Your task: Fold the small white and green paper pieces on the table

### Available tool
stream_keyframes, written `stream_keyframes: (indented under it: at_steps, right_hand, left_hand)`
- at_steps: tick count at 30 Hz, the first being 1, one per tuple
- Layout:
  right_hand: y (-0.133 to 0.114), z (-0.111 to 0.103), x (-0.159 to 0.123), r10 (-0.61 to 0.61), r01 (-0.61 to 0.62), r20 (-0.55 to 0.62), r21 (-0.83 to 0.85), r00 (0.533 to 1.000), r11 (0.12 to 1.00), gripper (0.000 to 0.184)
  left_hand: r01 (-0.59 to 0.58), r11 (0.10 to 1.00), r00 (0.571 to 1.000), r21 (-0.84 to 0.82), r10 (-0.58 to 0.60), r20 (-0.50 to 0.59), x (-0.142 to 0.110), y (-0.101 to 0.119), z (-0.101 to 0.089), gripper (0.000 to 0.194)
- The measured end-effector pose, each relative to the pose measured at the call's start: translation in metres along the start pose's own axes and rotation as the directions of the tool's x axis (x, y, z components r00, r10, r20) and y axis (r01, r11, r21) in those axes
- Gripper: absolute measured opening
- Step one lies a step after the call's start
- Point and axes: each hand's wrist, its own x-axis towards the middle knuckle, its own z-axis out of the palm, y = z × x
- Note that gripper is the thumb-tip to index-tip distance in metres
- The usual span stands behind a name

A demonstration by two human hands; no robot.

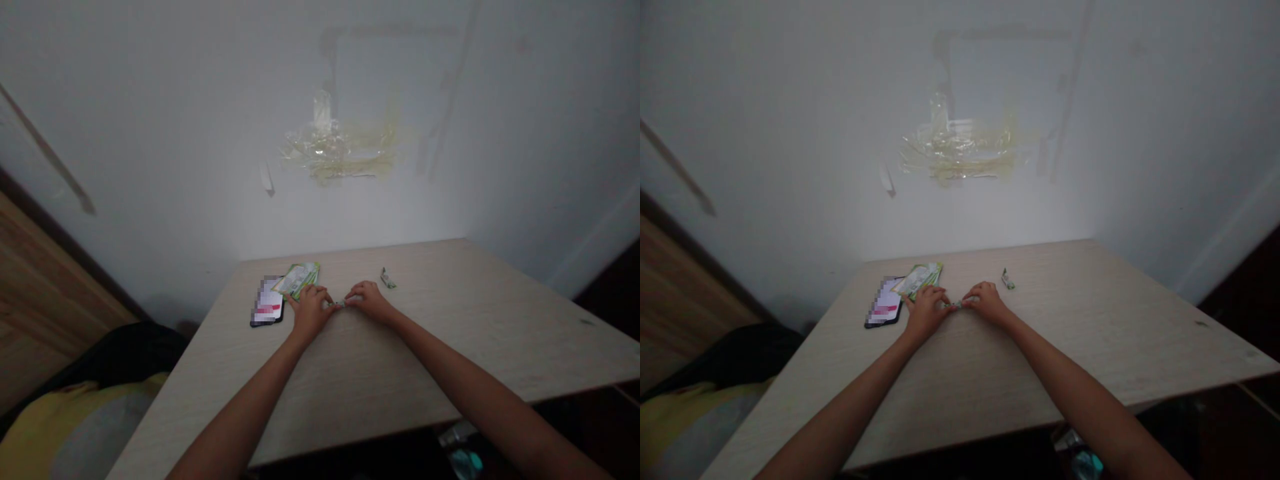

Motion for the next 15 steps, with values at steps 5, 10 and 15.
stream_keyframes:
  at_steps: [5, 10, 15]
  right_hand:
    - [0.002, -0.001, -0.0009, 0.007, -0.006, -0.041, 0.018, 0.999, 1.0, 0.018]
    - [0.0021, 0.0009, -0.0015, 0.011, -0.01, -0.073, 0.015, 0.997, 1.0, 0.017]
    - [0.0016, 0.0004, -0.0001, 0.016, -0.015, -0.068, 0.023, 0.998, 1.0, 0.017]
  left_hand:
    - [0.033, 0.999, 0.999, -0.016, -0.033, -0.004, 0.0, -0.0011, 0.0001, 0.013]
    - [0.029, 0.999, 0.999, 0.014, -0.028, -0.029, 0.0, -0.0026, 0.0022, 0.016]
    - [0.031, 0.999, 0.999, 0.014, -0.03, -0.035, -0.0005, 0.0007, -0.0005, 0.021]
